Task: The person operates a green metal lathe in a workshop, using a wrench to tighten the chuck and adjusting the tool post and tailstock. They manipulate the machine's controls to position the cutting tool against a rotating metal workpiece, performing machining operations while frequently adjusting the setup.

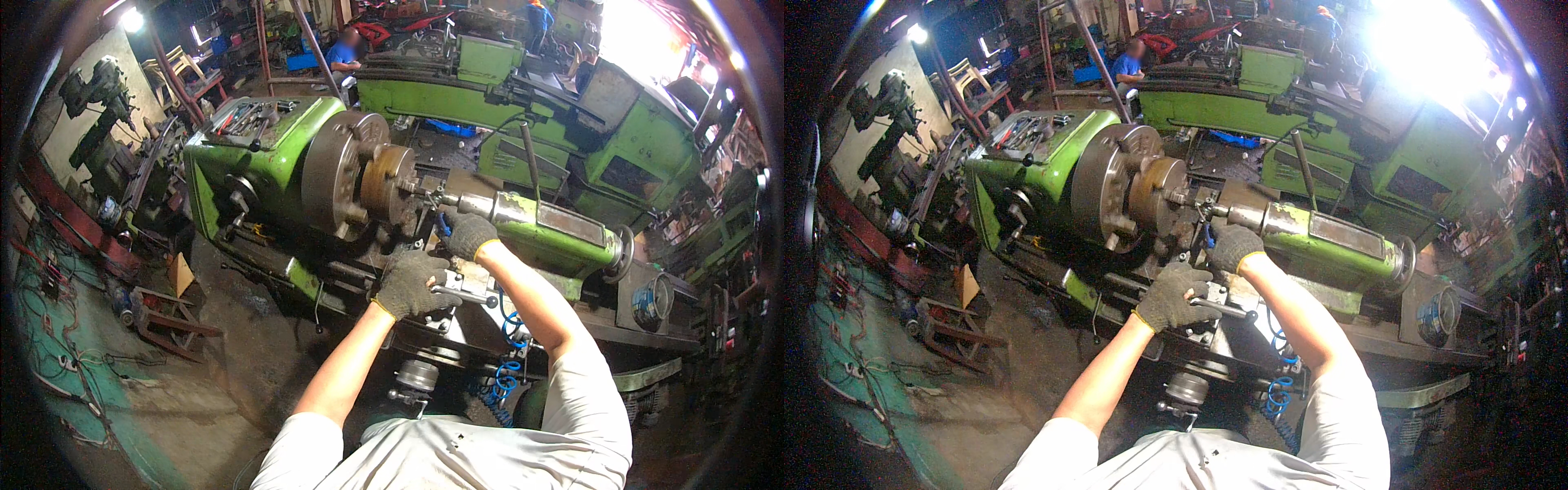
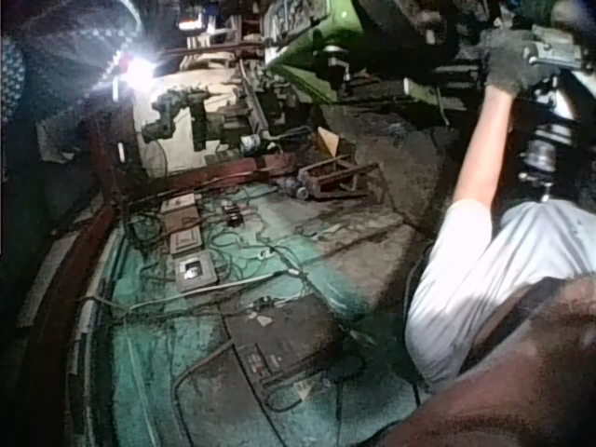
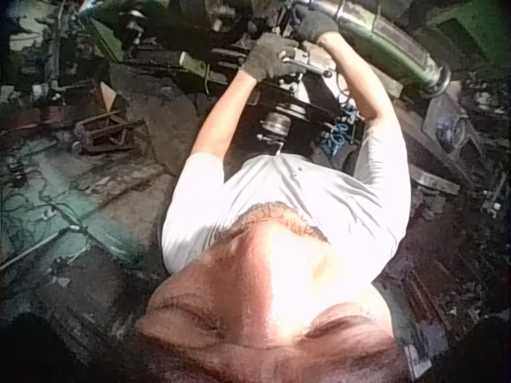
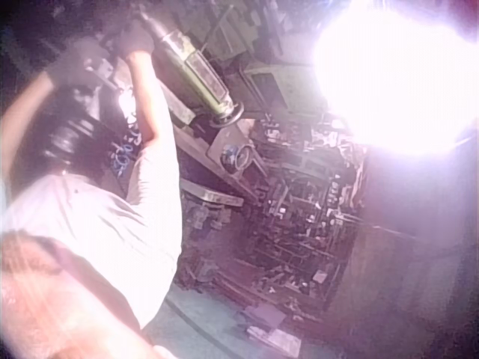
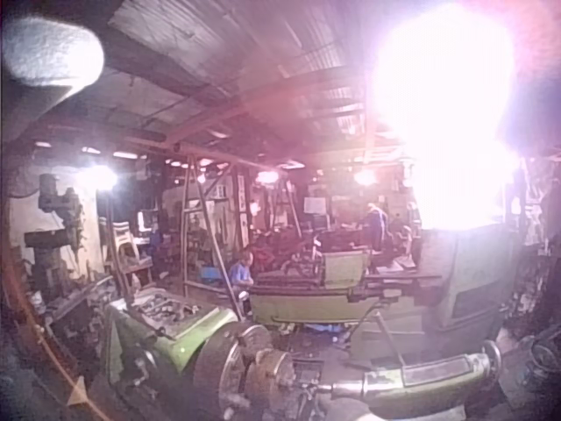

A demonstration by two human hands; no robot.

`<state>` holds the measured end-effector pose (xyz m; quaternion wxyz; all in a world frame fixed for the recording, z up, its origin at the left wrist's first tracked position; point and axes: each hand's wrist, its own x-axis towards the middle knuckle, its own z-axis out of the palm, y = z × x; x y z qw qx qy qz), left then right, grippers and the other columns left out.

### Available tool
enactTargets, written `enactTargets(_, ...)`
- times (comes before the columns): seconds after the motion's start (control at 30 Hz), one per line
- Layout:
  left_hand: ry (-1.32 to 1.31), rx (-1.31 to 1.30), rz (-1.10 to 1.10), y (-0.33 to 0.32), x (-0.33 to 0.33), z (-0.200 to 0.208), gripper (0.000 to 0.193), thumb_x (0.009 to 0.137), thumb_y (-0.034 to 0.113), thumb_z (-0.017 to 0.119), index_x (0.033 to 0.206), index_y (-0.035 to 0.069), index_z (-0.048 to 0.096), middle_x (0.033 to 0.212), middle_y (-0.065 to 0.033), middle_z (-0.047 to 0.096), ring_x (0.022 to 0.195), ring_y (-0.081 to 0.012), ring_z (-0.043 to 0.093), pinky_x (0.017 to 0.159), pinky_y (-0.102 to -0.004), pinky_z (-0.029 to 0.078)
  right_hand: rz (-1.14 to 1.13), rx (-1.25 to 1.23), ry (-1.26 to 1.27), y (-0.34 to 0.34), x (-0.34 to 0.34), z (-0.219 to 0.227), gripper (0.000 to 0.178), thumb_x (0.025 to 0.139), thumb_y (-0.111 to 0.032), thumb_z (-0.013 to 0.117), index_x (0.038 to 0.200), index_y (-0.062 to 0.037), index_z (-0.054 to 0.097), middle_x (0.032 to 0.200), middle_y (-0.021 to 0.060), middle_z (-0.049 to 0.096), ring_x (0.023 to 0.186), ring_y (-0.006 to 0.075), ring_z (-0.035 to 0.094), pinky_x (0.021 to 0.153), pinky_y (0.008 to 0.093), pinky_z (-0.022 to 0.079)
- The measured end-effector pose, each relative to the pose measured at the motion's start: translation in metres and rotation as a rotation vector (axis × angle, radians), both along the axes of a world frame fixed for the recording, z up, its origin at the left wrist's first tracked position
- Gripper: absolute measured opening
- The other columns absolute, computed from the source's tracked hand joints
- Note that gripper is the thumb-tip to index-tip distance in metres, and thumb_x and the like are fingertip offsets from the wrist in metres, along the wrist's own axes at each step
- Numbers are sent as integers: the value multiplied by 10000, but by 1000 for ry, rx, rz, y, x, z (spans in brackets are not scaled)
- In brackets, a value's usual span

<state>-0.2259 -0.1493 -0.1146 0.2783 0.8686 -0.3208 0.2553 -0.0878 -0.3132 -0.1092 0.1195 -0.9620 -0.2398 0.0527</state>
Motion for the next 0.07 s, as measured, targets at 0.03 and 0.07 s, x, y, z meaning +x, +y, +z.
enactTargets(0.03, 5, 1, -2, 1, 0, -1, 492, 710, 570, 820, 854, 106, 741, 1018, -72, 727, 906, -310, 679, 806, -450, 513, -9, -3, 4, 2, 2, -1, 521, 948, -452, 567, 1416, -226, 519, 1197, 235, 690, 1111, 416, 666, 966, 521, 509)
enactTargets(0.07, 11, 3, -3, 2, 1, -2, 497, 713, 574, 817, 873, 108, 750, 1032, -75, 730, 907, -311, 679, 808, -451, 514, -7, -3, 4, 2, 2, -1, 521, 948, -452, 567, 1416, -226, 519, 1197, 235, 690, 1111, 416, 666, 966, 521, 509)
